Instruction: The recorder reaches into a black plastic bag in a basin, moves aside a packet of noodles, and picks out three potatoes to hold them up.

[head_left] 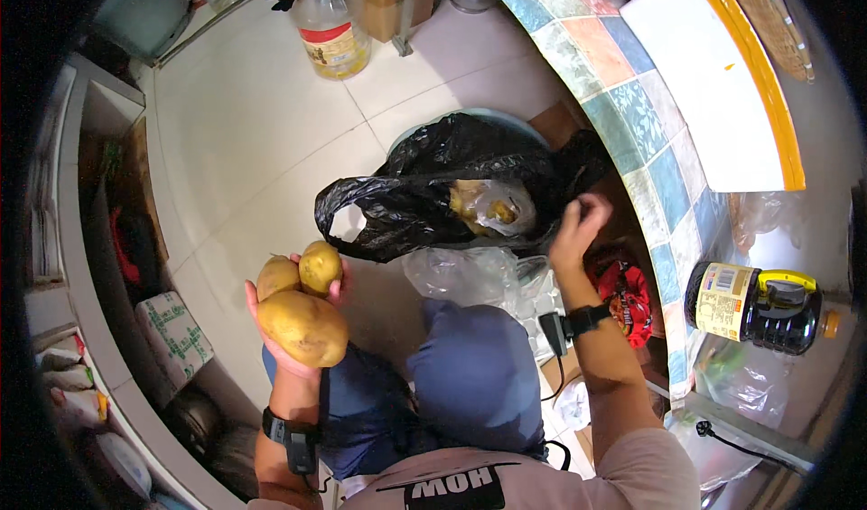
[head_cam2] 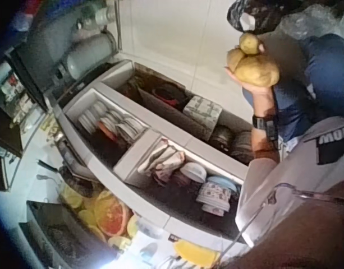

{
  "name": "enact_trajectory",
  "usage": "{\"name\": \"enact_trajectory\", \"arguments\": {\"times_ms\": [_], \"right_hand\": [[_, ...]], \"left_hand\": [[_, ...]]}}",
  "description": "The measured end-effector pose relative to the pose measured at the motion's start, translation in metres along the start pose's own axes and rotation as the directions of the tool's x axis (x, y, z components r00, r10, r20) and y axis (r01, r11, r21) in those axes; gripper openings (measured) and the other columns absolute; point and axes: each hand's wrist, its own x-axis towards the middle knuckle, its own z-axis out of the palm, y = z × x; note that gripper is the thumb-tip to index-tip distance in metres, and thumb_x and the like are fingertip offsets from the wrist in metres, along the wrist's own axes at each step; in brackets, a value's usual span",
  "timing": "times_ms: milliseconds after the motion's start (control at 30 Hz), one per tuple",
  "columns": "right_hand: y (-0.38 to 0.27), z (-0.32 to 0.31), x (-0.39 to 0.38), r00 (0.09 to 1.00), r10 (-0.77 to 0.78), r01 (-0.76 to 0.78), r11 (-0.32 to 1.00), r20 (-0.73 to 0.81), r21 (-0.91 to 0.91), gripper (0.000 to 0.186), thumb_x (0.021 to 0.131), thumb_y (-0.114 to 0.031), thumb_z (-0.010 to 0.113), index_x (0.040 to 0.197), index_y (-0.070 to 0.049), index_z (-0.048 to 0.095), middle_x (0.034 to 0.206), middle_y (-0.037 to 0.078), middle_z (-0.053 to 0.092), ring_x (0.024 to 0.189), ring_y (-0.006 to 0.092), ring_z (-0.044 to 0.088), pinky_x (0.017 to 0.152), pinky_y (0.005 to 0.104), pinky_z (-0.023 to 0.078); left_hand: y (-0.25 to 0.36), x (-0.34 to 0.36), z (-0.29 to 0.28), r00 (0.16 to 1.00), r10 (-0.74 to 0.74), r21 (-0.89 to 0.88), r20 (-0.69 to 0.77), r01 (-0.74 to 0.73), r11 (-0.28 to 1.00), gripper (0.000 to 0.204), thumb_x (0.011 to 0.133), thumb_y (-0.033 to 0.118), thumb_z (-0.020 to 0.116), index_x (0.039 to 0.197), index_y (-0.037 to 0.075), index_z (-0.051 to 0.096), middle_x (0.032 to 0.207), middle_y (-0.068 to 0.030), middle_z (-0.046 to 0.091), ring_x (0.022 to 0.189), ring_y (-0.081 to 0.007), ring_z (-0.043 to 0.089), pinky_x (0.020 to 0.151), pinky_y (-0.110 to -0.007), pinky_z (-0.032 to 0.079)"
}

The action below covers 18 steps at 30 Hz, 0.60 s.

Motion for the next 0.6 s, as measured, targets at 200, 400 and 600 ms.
{"name": "enact_trajectory", "arguments": {"times_ms": [200,400,600], "right_hand": [[0.135,0.044,0.017,0.563,0.516,-0.818,0.239,0.645,0.523,0.056,0.086,-0.049,0.040,0.120,-0.006,0.050,0.123,0.009,0.049,0.108,0.0211,0.047,0.094,0.0312,0.034],[0.003,0.094,-0.051,0.333,-0.428,0.118,0.903,0.840,0.414,0.029,0.084,-0.015,0.054,0.113,-0.006,0.053,0.104,0.015,0.051,0.100,0.0320,0.048,0.088,0.0373,0.039],[-0.001,0.100,-0.051,0.278,-0.159,0.037,0.987,0.947,0.155,0.022,0.085,-0.015,0.052,0.103,-0.003,0.056,0.105,0.018,0.052,0.099,0.0327,0.051,0.084,0.0365,0.042]], "left_hand": [[0.005,0.004,0.000,0.994,0.023,0.058,0.104,-0.030,0.998,0.058,0.075,0.052,0.058,0.109,0.006,0.051,0.127,-0.0195,0.033,0.122,-0.0400,0.023,0.092,-0.052,0.041],[0.018,-0.010,-0.001,0.993,0.076,-0.004,0.086,-0.076,0.997,0.057,0.075,0.051,0.059,0.111,0.007,0.050,0.128,-0.0201,0.030,0.122,-0.0387,0.021,0.093,-0.052,0.041],[0.024,-0.018,-0.003,0.990,0.129,-0.015,0.060,-0.128,0.992,0.056,0.075,0.050,0.060,0.111,0.008,0.050,0.129,-0.0198,0.030,0.122,-0.0375,0.021,0.093,-0.053,0.040]]}}
